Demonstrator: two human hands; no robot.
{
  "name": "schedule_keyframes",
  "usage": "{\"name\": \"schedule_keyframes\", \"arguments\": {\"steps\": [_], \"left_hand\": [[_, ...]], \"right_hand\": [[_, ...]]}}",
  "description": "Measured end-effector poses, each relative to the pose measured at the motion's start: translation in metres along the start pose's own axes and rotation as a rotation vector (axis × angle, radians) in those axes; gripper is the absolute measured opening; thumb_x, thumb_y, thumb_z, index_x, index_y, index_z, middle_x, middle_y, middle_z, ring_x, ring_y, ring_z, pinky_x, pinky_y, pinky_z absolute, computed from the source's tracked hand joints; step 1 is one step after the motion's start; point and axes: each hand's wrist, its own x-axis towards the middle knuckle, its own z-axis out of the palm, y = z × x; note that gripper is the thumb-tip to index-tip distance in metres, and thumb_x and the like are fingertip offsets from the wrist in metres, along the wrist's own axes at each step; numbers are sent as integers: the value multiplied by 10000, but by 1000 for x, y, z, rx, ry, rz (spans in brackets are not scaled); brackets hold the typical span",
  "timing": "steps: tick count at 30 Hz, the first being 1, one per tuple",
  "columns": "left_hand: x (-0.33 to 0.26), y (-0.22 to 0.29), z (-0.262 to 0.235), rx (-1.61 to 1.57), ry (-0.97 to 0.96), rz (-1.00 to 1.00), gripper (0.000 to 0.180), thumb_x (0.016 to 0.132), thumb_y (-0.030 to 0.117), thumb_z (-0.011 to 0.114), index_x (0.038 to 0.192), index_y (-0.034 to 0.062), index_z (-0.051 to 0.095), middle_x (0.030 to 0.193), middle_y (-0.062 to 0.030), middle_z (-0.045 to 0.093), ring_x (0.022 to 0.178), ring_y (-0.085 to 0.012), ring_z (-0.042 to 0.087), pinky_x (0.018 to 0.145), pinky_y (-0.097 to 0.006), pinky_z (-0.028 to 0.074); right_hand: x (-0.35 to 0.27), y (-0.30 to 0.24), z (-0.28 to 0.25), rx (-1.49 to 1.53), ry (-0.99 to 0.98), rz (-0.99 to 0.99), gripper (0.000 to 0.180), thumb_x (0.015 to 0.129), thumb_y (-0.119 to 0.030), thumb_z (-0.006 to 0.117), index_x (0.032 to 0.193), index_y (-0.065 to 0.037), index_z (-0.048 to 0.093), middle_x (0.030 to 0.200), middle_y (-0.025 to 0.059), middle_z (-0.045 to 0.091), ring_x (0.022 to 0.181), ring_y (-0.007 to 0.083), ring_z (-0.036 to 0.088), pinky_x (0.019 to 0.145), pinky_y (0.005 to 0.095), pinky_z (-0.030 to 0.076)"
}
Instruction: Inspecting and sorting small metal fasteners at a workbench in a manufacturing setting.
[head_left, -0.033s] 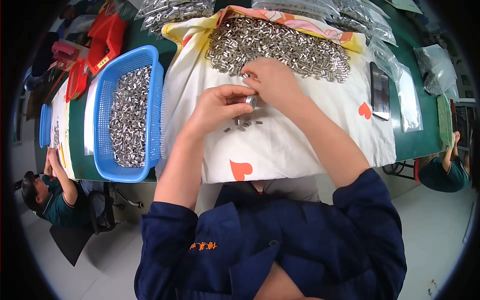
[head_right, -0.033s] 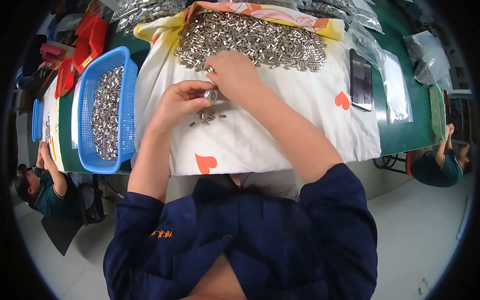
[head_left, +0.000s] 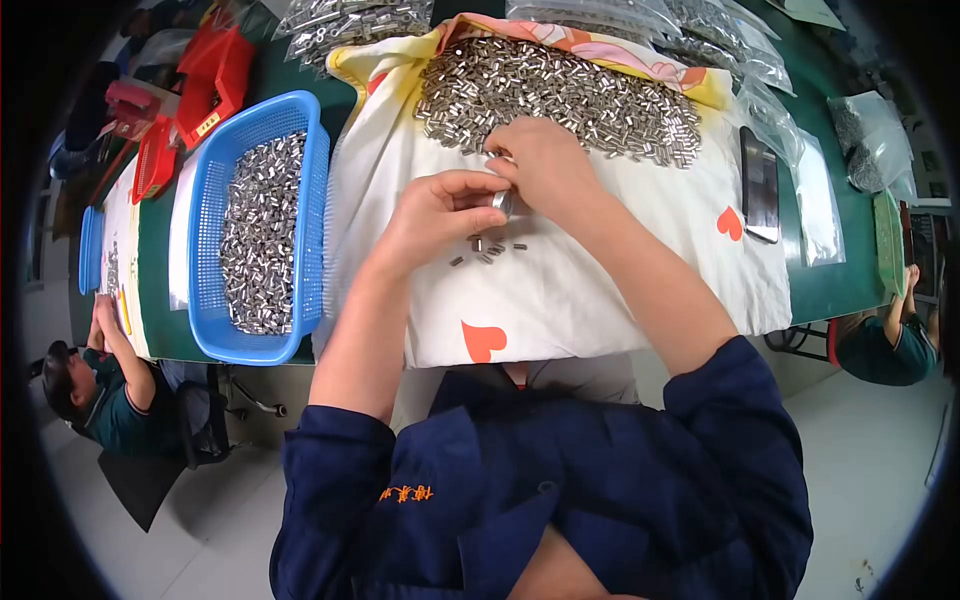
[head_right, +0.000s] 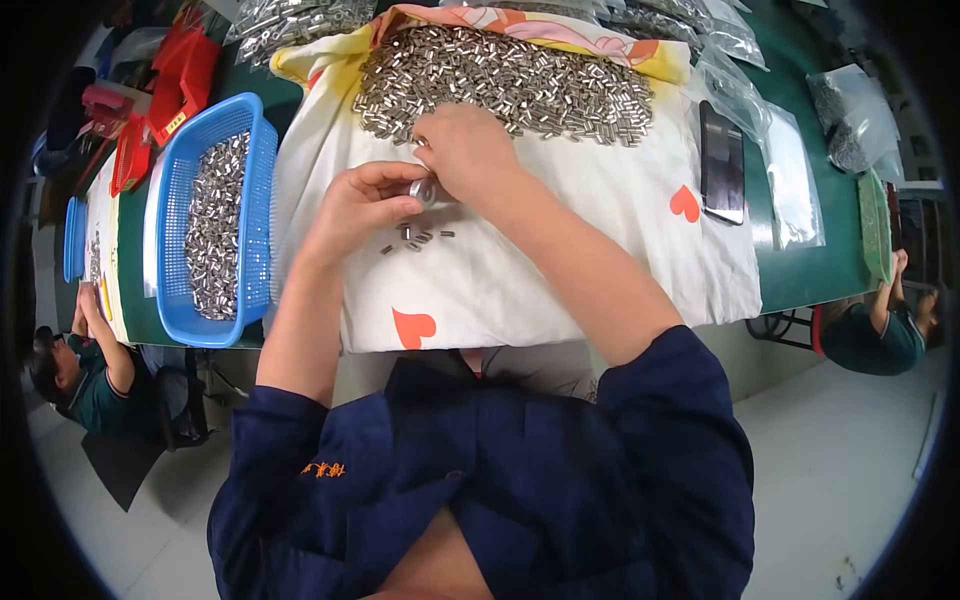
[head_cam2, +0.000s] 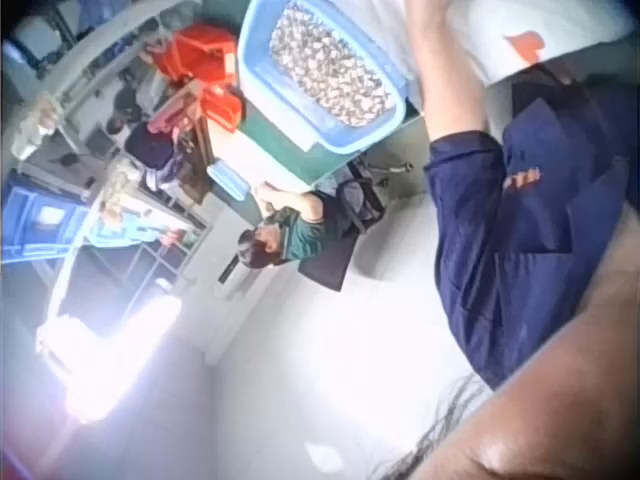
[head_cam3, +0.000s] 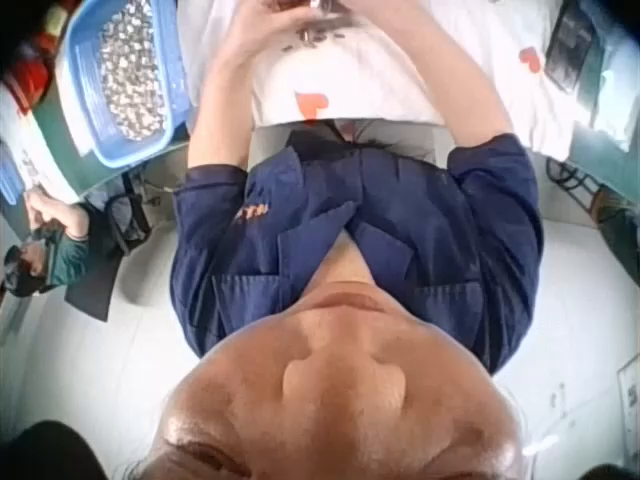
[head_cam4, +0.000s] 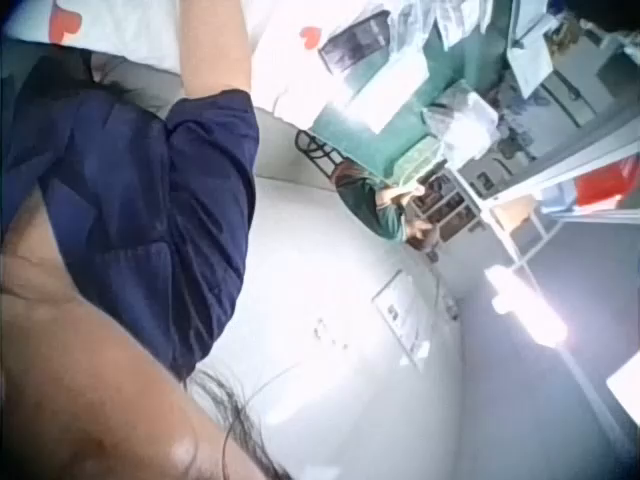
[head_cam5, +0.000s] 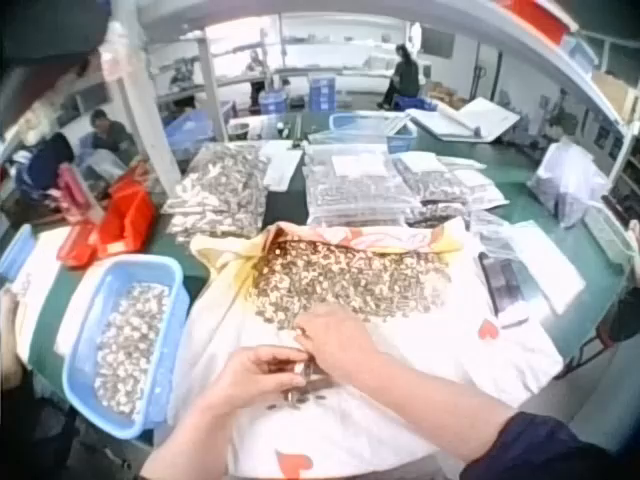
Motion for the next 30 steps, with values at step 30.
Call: {"name": "schedule_keyframes", "arguments": {"steps": [30], "left_hand": [[6,-3,-10,-164,145,91,302,723,-13,627,1020,0,571,918,-55,610,789,-106,574,717,-229,470]], "right_hand": [[-22,3,-1,-102,113,39,117,687,-38,532,766,-56,617,814,100,577,784,253,531,730,342,432]]}}
